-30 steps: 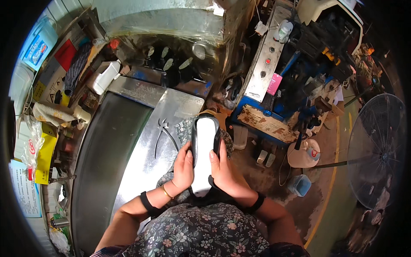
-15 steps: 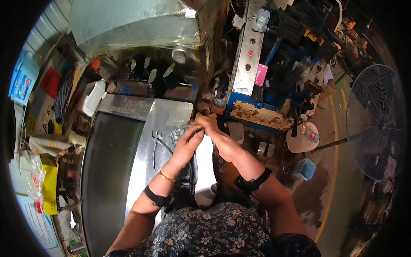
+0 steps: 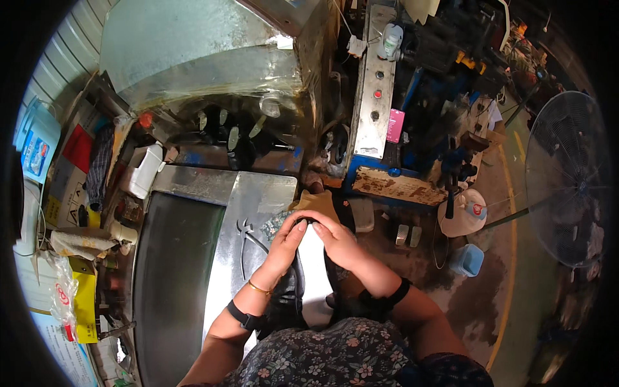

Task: Assembling shoe parts using a heat machine and placing completed units on a conveyor belt.

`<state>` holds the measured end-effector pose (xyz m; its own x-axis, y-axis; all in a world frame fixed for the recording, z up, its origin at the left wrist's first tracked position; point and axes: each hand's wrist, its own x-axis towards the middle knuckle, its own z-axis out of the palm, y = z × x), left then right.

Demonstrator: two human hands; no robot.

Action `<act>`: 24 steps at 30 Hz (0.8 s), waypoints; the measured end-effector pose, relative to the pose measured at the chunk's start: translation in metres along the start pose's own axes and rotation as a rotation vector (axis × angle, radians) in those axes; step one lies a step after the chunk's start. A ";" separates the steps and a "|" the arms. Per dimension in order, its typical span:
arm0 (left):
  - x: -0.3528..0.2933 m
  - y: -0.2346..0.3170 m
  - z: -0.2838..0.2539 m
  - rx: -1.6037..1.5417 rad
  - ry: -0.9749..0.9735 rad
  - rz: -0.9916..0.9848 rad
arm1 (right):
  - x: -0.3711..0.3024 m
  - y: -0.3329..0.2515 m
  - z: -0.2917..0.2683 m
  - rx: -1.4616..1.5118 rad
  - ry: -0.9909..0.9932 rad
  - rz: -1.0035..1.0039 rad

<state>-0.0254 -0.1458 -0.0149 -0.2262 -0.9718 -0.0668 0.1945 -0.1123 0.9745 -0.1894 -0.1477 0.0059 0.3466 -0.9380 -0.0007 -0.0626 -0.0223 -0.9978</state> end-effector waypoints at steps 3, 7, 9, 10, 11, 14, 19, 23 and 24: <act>0.006 0.010 0.000 0.054 -0.018 0.019 | 0.006 0.008 0.004 0.091 0.094 0.069; -0.004 0.025 -0.034 -0.336 -0.087 -0.137 | -0.002 -0.004 0.000 0.320 -0.207 0.011; -0.006 0.044 -0.081 -0.425 -0.012 -0.490 | 0.000 -0.013 0.019 0.088 -0.228 -0.104; -0.009 0.052 -0.091 -0.243 0.028 -0.575 | -0.002 -0.025 0.028 -0.099 -0.256 -0.205; -0.015 0.057 -0.116 -0.158 -0.073 -0.660 | -0.001 -0.036 0.044 -0.147 -0.326 -0.312; -0.041 0.097 -0.124 -0.080 -0.162 -0.767 | 0.013 -0.053 0.078 -0.179 -0.630 -0.533; -0.108 0.133 -0.161 -0.113 0.331 -0.517 | 0.048 -0.017 0.087 -0.162 -0.390 -0.452; -0.110 0.158 -0.202 -0.091 0.451 -0.096 | 0.067 0.037 0.063 -0.471 -0.096 -0.435; -0.097 0.161 -0.213 0.003 0.537 0.015 | 0.071 0.048 0.059 -0.470 -0.087 -0.439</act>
<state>0.2313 -0.1143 0.1028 0.2965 -0.9428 -0.1526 0.1913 -0.0979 0.9766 -0.1128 -0.1954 -0.0459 0.5065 -0.7761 0.3758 -0.2935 -0.5650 -0.7712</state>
